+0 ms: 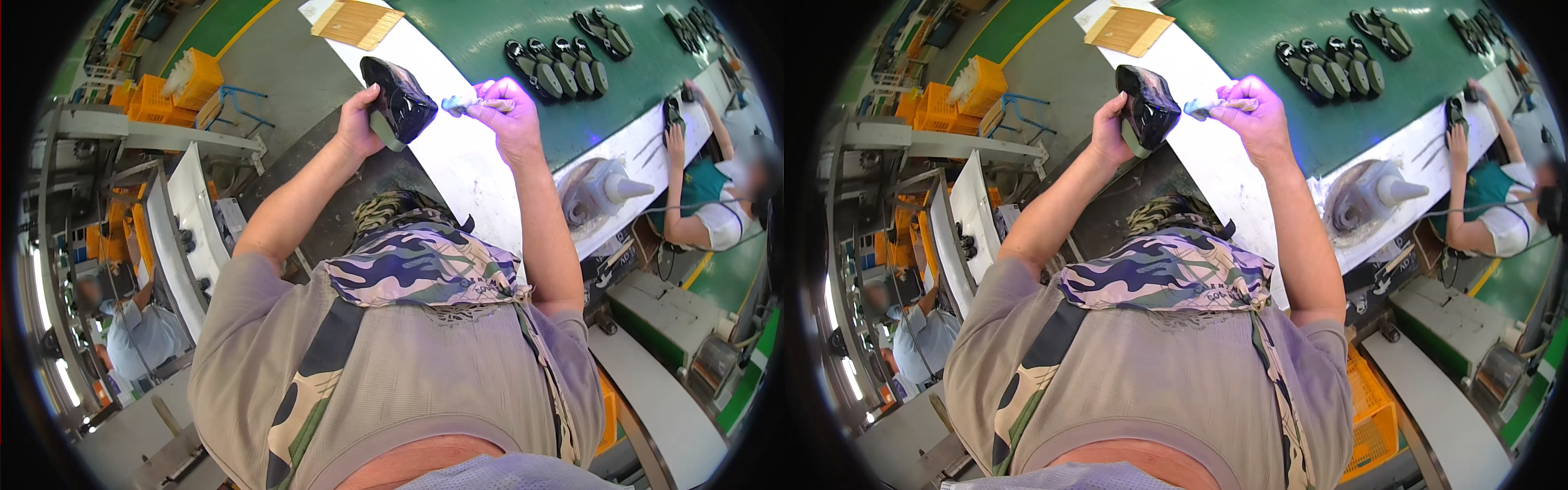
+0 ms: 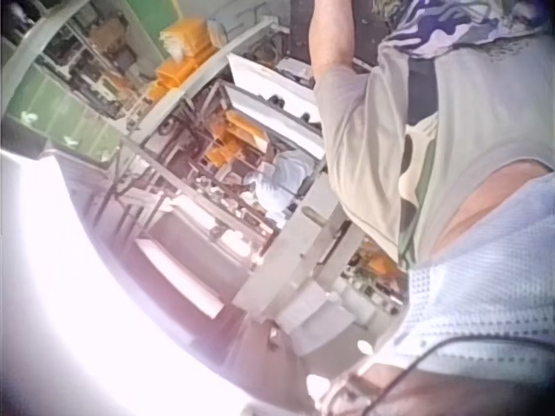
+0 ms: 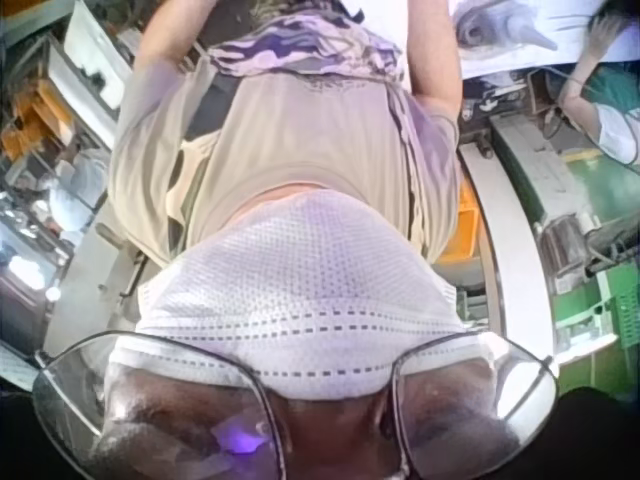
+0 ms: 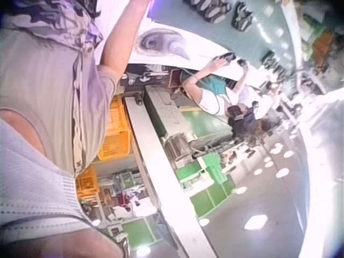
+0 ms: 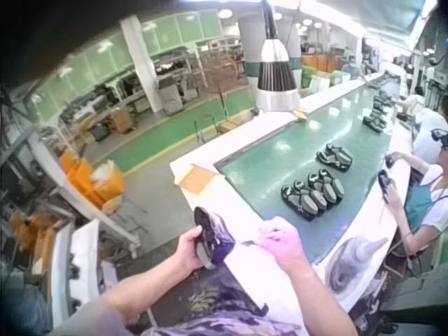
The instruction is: Apply adhesive to shoe components and move finished assemblies to a storage rack.
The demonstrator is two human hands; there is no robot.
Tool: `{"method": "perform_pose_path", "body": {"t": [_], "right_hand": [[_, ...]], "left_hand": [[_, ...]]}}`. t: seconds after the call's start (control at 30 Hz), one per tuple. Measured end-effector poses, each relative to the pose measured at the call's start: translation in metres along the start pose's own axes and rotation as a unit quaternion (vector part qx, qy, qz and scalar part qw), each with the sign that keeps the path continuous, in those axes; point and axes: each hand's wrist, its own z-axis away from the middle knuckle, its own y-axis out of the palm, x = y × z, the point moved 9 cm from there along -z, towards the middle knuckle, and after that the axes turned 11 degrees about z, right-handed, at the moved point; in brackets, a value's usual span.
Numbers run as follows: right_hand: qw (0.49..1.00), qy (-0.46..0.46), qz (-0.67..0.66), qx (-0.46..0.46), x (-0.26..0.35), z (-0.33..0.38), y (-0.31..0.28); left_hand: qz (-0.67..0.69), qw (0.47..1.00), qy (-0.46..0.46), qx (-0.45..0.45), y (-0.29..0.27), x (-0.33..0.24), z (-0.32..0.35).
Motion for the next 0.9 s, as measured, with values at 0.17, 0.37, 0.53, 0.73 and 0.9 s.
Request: {"method": "perform_pose_path", "body": {"t": [0.17, 0.37, 0.53, 0.73, 0.9], "right_hand": [[0.996, 0.076, -0.050, 0.002, -0.017, -0.016, 0.037], [0.990, 0.130, -0.038, 0.027, -0.041, -0.028, 0.069], [0.964, 0.178, -0.148, 0.127, -0.034, -0.028, 0.126], [0.941, 0.217, -0.213, 0.147, -0.056, -0.025, 0.148], [0.932, 0.267, -0.188, 0.160, -0.093, -0.016, 0.152]], "left_hand": [[0.047, 0.997, 0.066, -0.015, -0.010, -0.027, 0.020], [-0.101, 0.972, 0.211, -0.003, -0.001, -0.082, 0.063], [-0.250, 0.891, 0.377, -0.042, 0.021, -0.146, 0.135], [-0.246, 0.825, 0.487, -0.146, 0.064, -0.243, 0.247], [-0.264, 0.750, 0.555, -0.246, 0.043, -0.336, 0.349]]}}
